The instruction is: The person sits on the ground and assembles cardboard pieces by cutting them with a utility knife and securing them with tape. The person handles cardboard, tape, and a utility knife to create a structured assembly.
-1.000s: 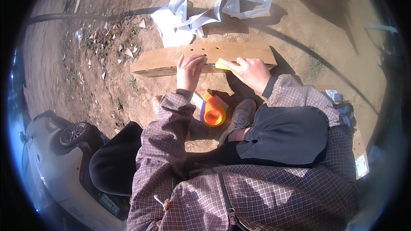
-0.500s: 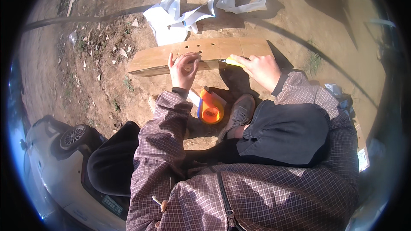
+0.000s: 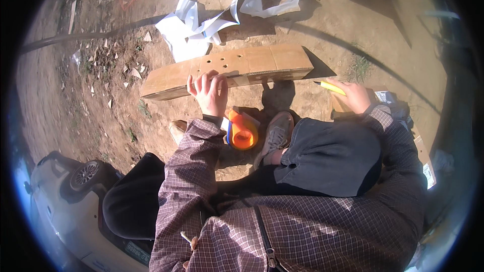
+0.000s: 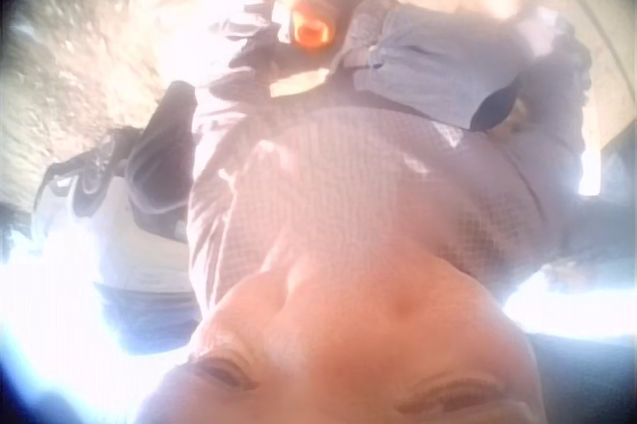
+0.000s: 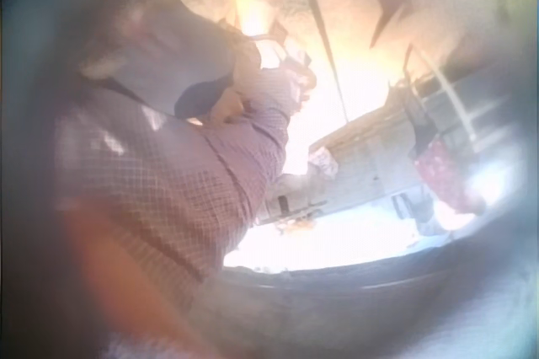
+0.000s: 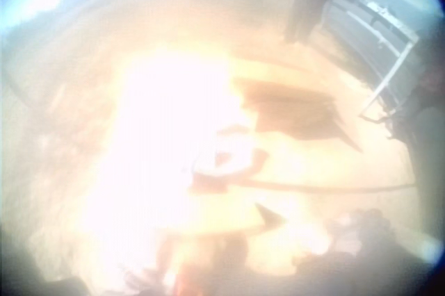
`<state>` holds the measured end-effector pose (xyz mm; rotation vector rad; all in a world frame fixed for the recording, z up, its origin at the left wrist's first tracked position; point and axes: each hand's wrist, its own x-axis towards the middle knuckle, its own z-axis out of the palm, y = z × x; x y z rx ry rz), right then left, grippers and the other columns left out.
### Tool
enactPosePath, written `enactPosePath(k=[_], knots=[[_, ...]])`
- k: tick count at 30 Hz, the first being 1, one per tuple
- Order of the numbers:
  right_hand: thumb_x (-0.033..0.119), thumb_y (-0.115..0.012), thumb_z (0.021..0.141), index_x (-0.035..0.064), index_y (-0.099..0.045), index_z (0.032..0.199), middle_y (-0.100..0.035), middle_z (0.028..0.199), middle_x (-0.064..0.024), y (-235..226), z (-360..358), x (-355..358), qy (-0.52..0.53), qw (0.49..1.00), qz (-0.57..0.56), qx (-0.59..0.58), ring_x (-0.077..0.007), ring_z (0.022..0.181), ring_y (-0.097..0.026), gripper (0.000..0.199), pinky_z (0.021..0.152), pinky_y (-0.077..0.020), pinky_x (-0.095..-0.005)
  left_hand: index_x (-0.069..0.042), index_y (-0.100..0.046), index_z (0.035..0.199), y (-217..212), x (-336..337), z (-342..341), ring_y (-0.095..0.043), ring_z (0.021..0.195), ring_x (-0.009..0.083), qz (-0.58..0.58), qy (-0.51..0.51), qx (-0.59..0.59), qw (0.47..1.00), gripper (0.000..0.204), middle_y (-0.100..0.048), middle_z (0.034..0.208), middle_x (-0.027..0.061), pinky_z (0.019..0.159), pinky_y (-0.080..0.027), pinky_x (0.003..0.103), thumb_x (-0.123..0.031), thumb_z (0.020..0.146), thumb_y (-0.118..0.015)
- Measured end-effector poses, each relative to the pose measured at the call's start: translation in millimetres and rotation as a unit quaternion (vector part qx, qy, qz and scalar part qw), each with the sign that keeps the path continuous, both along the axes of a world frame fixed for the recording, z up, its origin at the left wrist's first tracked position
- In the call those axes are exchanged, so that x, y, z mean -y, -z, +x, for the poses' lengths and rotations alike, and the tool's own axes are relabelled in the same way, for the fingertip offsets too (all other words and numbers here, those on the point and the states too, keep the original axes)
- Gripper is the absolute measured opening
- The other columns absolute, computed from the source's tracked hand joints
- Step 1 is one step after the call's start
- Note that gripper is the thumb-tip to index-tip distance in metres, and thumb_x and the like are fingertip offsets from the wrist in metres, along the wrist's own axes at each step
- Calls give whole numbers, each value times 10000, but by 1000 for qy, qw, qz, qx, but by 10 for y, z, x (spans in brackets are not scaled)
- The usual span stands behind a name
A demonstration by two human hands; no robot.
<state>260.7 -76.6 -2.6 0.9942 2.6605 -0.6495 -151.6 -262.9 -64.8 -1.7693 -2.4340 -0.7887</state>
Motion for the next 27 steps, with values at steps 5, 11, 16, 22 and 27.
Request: enactPosePath(k=[5, 11, 16, 22, 27], knots=[[417, -789, 809, 155, -725, 1176, -670, 1095, -23, -38, -788, 71, -24, 987, 71, -142, -238, 1070, -638, 454, 903, -529, -387, -98, -629, 1332, -87, 8, 600, -542, 1221, 256, -42, 139, 21, 989, 506, -580, 1323, 63, 1113, -332, 478, -119, 828, -677], [473, -663, 921, 200, -735, 1205, -688, 1194, -49, 377, -1634, -118, -54, 979, 44, -191, -257, 1123, -645, 400, 963, -510, -403, -118, -487, 1517, 19, 47, 779, -439, 1383, 274, -114, 115, -17, 987, 671, -502, 1441, 85, 1188, -234, 538, -196, 869, -644], [513, -592, 970, 227, -729, 1220, -706, 1148, -51, 429, -1703, -231, -69, 984, -26, -159, -271, 945, -709, 404, 791, -576, -391, -101, -516, 1480, 12, 2, 743, -452, 1358, 295, -101, 112, -43, 988, 697, -511, 1411, 93, 1190, -253, 529, -145, 800, -659], [370, -619, 974, 200, -716, 1195, -739, 898, -100, 599, -1671, -731, -13, 995, 50, -80, -303, 834, -718, 296, 698, -576, -418, -47, -561, 1399, 91, -14, 730, -456, 1334, 370, -83, 134, 26, 987, 652, -516, 1380, 171, 1186, -302, 537, -106, 755, -645], [567, -700, 866, 235, -673, 1315, -667, 1314, -103, 582, -1719, -384, -131, 971, -86, -183, -313, 1160, -657, 558, 993, -525, -444, 12, -542, 1384, 6, 14, 773, -410, 1362, 433, -110, 117, 67, 985, 675, -468, 1405, 234, 1203, -289, 582, -111, 731, -658]])
